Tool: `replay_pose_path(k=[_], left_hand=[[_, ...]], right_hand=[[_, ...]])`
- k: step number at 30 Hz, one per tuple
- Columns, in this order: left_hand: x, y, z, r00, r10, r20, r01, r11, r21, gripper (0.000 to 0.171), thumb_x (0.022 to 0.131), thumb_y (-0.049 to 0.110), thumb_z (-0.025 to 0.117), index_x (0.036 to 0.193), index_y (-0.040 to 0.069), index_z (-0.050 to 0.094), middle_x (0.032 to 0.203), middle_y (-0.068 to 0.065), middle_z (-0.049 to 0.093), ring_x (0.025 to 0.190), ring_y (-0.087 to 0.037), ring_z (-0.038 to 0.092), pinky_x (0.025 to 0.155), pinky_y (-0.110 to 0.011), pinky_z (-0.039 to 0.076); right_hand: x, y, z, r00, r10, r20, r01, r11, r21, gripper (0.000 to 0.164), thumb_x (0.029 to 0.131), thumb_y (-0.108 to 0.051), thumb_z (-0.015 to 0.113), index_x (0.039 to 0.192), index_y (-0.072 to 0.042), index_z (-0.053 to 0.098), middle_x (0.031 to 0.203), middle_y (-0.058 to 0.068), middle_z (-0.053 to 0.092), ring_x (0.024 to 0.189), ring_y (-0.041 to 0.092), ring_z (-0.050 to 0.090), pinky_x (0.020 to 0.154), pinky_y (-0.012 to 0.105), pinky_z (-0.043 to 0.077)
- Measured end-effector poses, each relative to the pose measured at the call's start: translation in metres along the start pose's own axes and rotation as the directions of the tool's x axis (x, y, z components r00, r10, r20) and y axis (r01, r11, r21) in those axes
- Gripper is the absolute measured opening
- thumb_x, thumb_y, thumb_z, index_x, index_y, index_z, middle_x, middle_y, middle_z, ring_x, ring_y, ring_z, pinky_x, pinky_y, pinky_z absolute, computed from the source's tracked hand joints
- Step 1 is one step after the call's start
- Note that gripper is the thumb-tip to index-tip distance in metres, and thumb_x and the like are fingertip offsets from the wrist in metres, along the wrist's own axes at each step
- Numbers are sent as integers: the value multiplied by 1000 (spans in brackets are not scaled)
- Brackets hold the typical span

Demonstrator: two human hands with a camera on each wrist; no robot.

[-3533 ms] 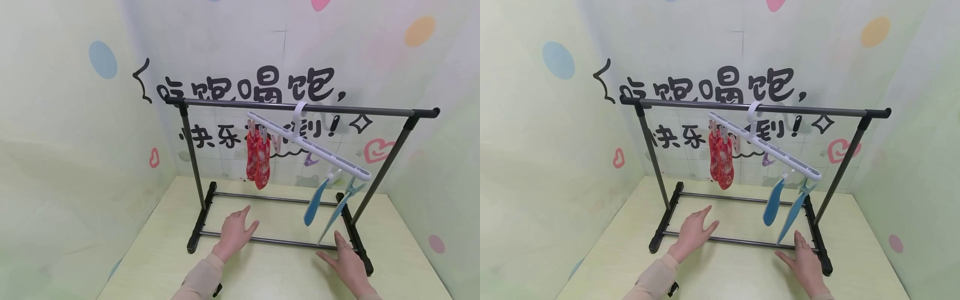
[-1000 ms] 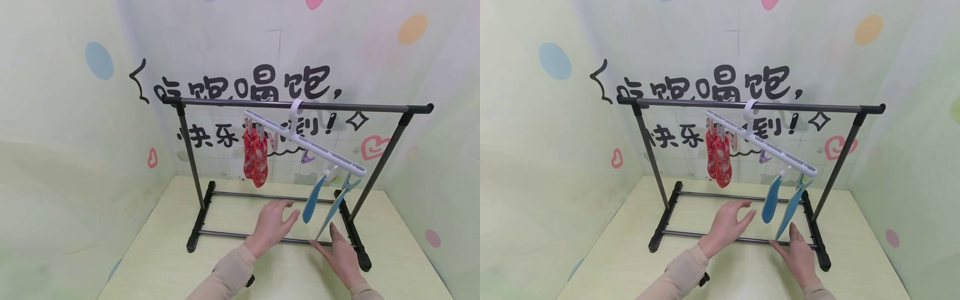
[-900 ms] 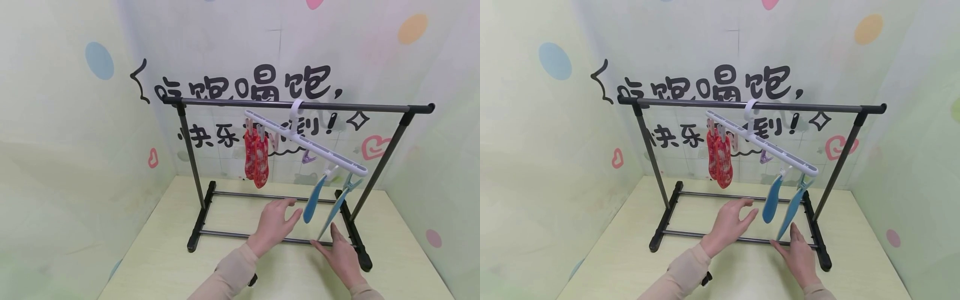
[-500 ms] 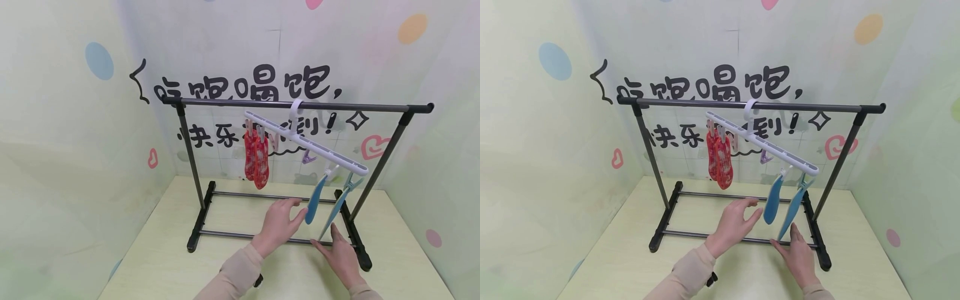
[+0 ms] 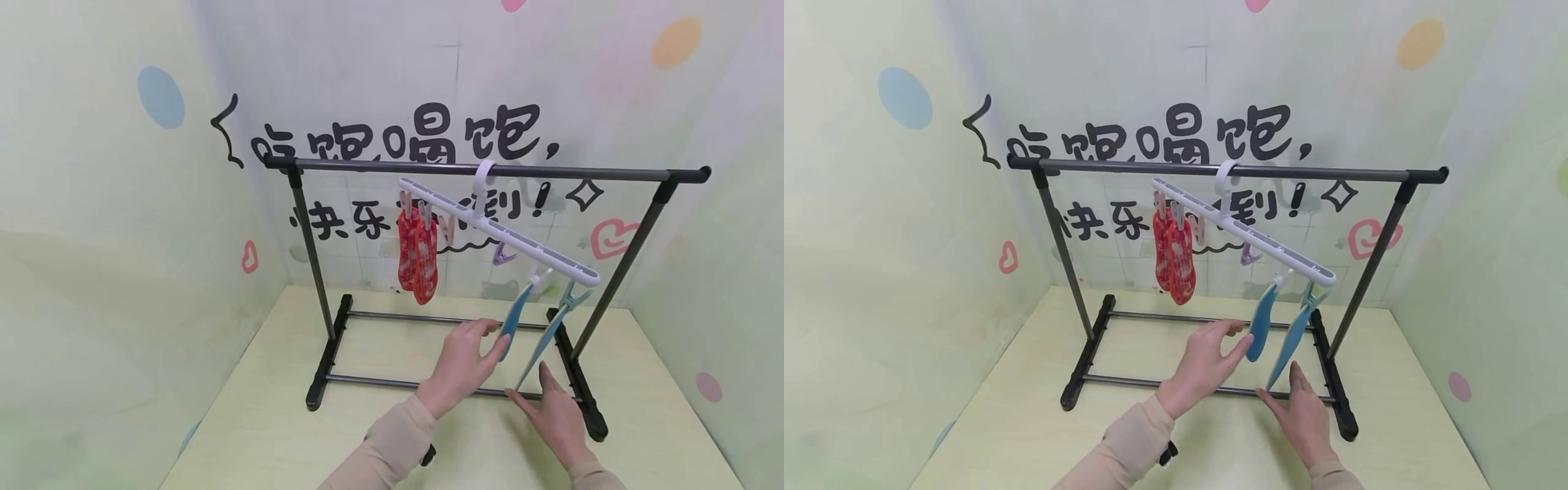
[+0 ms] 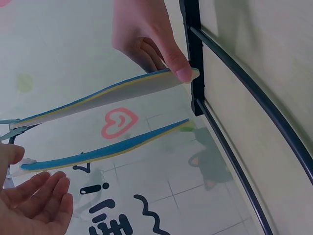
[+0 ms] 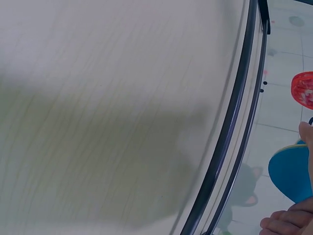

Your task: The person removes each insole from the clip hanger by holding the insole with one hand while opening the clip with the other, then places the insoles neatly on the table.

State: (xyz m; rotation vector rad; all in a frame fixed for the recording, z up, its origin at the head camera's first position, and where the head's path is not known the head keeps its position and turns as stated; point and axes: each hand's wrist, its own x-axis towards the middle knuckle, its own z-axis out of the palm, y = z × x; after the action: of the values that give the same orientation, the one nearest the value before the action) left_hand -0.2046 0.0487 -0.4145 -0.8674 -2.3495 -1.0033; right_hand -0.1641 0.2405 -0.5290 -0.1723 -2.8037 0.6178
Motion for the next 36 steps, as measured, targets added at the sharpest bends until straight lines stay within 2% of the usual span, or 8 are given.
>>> replay_pose_path(k=[4,8,14,23,26,31,34,36], left_hand=[[2,5,-3,1000,12,6,-12,1000,-13,30,99,31,60,115,7,69,108,-4,75,103,-16,69,89,-26,54],[5,11,-5,999,39,13,-38,999,-24,33,100,32,59,117,6,68,111,-5,74,105,-17,69,92,-27,53],[12,18,-6,998,62,11,-62,998,-29,35,100,33,58,118,5,68,111,-6,74,104,-16,69,91,-25,53],[20,27,-3,998,68,4,-68,997,32,34,100,35,58,118,8,68,108,-3,74,98,-13,69,84,-21,54],[24,31,-2,996,90,2,-90,995,52,35,100,35,58,120,8,67,109,-2,74,98,-12,69,84,-20,54],[33,37,-1,988,151,-6,-151,987,52,36,100,32,59,123,5,64,110,-5,74,100,-13,70,86,-19,53],[37,40,0,987,162,0,-162,985,54,36,100,32,58,123,5,64,111,-5,73,101,-13,70,86,-19,54],[38,41,0,987,160,6,-160,986,56,36,101,32,57,124,5,63,112,-4,73,102,-13,70,87,-20,53]], right_hand=[[0,-1,-1,1000,1,-9,0,1000,17,99,82,-57,72,141,15,40,128,41,51,69,40,69,53,44,52],[0,-2,-2,999,-13,-39,14,999,32,97,82,-54,74,141,16,40,128,41,52,80,48,68,58,49,54],[1,-1,-1,996,-41,-85,45,998,49,95,81,-49,77,141,16,41,124,41,55,84,51,67,60,53,54],[2,1,2,993,-59,-98,63,997,39,95,80,-50,77,138,17,43,124,42,54,76,48,68,56,49,54],[3,1,1,992,-72,-104,77,996,41,95,80,-51,76,138,17,43,126,41,54,80,49,68,59,50,54],[7,1,-1,986,-103,-129,109,993,39,95,79,-48,78,137,18,43,121,41,57,83,49,68,63,53,54],[8,2,-2,985,-112,-132,117,992,36,94,79,-47,79,137,18,43,119,41,59,85,49,68,64,54,54],[8,2,-2,987,-108,-119,114,993,41,95,80,-47,79,138,18,42,118,40,60,80,46,68,61,52,54]])
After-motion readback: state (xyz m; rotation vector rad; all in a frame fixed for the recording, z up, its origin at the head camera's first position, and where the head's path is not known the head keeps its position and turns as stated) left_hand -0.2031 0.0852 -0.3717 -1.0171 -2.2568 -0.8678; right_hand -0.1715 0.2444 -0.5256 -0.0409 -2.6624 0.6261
